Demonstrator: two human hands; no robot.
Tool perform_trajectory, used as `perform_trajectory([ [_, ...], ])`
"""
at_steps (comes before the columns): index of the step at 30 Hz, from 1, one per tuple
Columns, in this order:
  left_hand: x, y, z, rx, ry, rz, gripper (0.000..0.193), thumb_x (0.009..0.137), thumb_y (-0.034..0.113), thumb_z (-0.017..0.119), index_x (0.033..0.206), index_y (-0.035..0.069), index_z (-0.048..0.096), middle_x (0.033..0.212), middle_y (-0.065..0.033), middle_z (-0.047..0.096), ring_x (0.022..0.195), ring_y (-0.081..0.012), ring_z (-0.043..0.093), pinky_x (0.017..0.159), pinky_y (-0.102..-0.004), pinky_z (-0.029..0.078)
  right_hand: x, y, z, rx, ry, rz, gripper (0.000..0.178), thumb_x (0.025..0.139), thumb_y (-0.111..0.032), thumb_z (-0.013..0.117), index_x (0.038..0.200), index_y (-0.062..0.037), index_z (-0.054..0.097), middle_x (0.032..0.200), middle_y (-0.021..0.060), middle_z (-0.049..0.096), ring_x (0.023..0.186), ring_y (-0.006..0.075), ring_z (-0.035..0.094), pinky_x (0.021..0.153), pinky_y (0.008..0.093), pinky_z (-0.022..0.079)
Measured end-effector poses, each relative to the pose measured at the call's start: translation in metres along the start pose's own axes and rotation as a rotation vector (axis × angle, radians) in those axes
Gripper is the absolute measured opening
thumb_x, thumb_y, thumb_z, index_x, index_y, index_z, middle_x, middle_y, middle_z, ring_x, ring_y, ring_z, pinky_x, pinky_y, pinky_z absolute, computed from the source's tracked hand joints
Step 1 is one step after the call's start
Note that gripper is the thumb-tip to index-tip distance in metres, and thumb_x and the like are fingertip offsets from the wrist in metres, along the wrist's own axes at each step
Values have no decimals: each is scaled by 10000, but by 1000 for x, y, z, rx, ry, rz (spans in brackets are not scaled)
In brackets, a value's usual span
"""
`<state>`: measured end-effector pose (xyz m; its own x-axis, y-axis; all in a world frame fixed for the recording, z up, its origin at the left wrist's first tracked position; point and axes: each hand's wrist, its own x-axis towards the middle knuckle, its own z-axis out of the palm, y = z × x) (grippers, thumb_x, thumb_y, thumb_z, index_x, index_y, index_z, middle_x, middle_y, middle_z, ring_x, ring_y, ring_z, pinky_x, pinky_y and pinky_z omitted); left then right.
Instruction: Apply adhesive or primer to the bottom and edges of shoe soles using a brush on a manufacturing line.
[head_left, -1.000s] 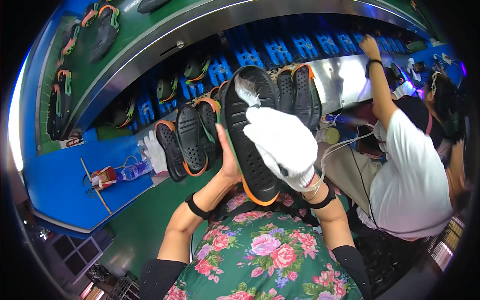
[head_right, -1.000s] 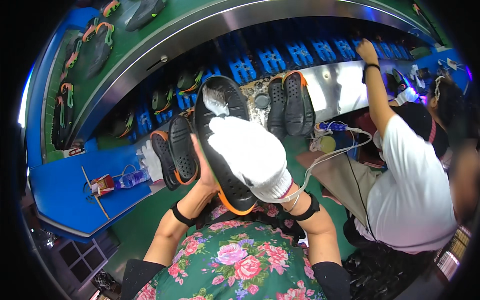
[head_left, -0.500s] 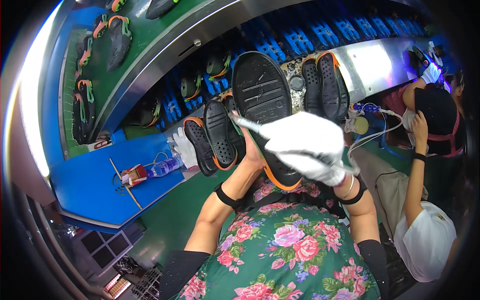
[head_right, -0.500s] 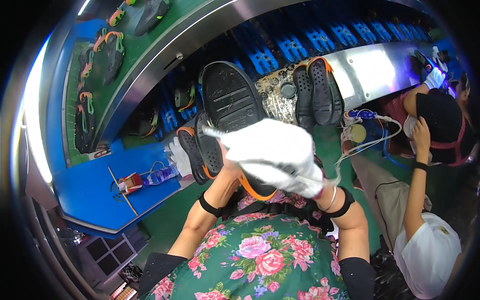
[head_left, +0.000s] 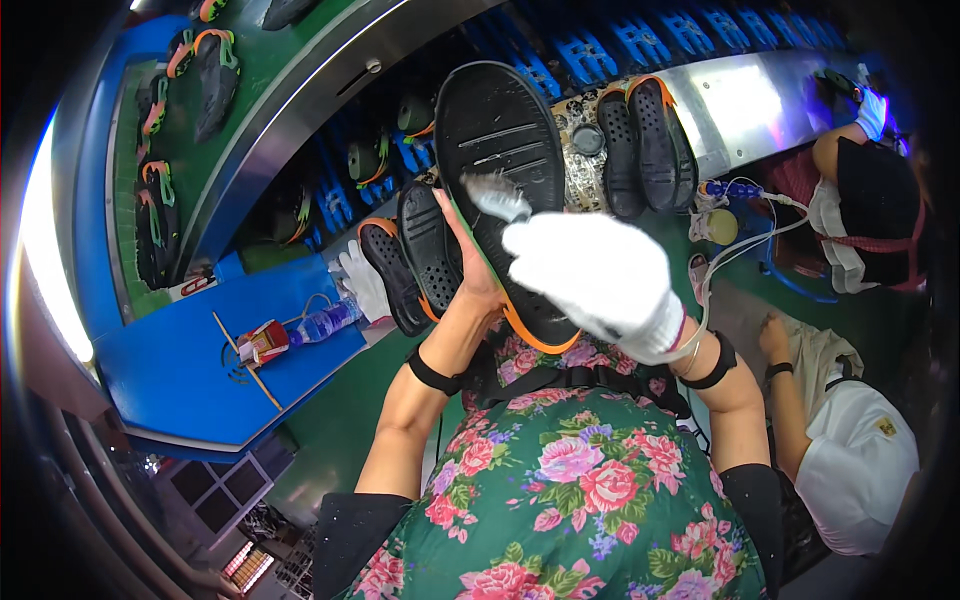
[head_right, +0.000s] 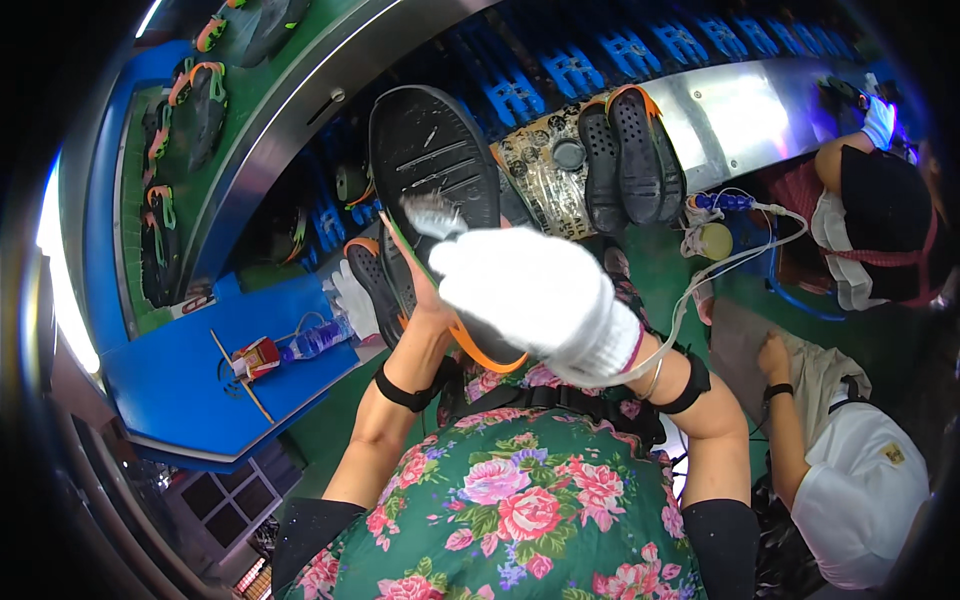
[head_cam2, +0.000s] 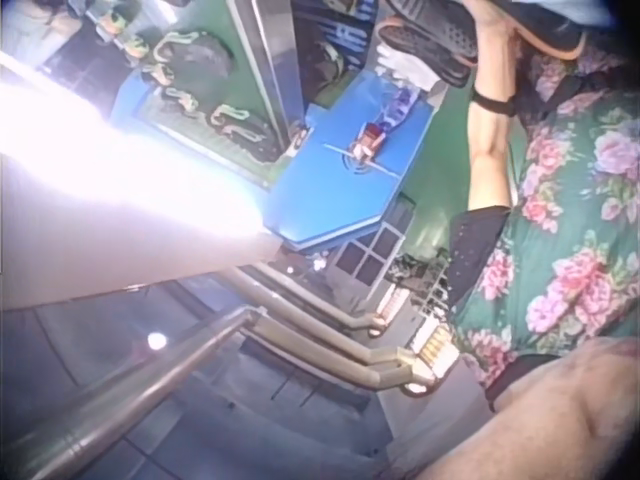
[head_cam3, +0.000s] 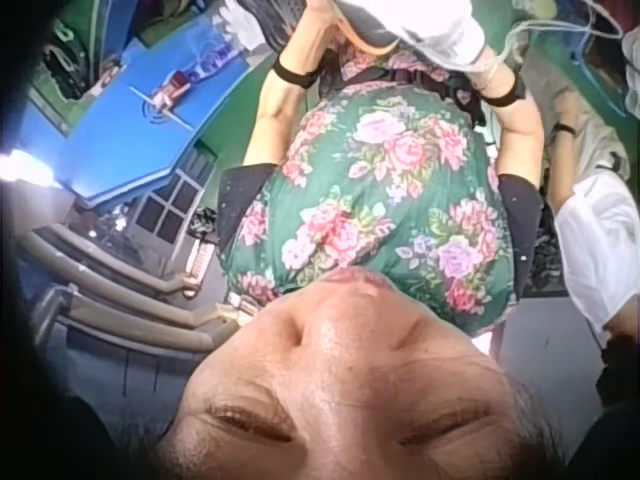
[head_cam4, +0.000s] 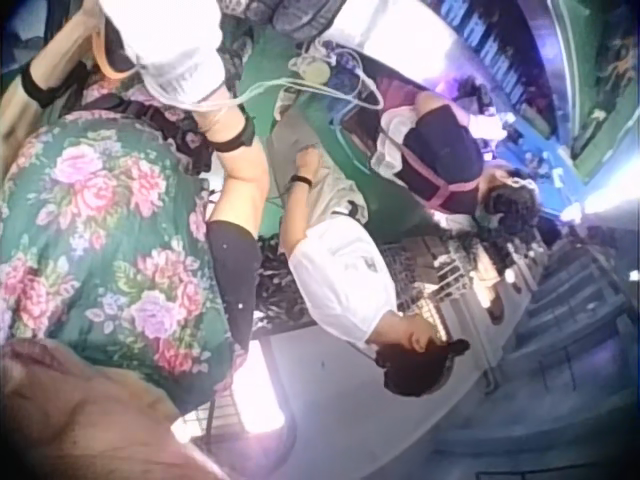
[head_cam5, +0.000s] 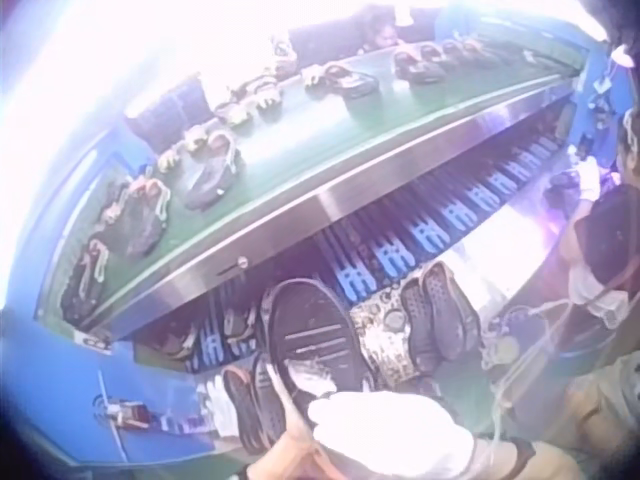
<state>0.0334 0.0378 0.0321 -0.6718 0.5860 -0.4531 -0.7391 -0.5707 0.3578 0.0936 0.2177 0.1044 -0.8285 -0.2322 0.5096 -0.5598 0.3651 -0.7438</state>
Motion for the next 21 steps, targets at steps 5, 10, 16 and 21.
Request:
perform_trajectory([
  [5,6,6,-18,6,-305,80,1154,825,963,208,1481,46,455,1290,-195,627,1068,-340,675,956,-494,562,-2,-11,3,320,85,146,246,776,-18,788,1014,-82,788,1080,115,773,960,285,752,835,388,591],
  [10,8,16,7,-75,-305,41,1182,771,1001,243,1317,-7,533,1137,-213,659,990,-300,664,920,-476,541,-5,-11,10,104,-12,78,321,879,-37,703,1198,-56,737,1207,118,736,1100,288,703,955,402,547],
  [16,7,22,11,95,-308,62,1207,719,1037,265,1174,-36,577,965,-187,669,899,-330,654,895,-458,527,-3,-7,-4,129,71,16,319,796,-1,788,1102,-92,773,1086,90,778,958,253,752,837,374,583],
  [21,10,23,20,180,-288,85,1198,734,1024,267,1207,-32,578,970,-169,663,877,-307,661,868,-478,541,-25,-9,14,139,-13,59,329,892,-57,700,1216,-92,743,1248,91,732,1173,262,676,985,370,519],
])
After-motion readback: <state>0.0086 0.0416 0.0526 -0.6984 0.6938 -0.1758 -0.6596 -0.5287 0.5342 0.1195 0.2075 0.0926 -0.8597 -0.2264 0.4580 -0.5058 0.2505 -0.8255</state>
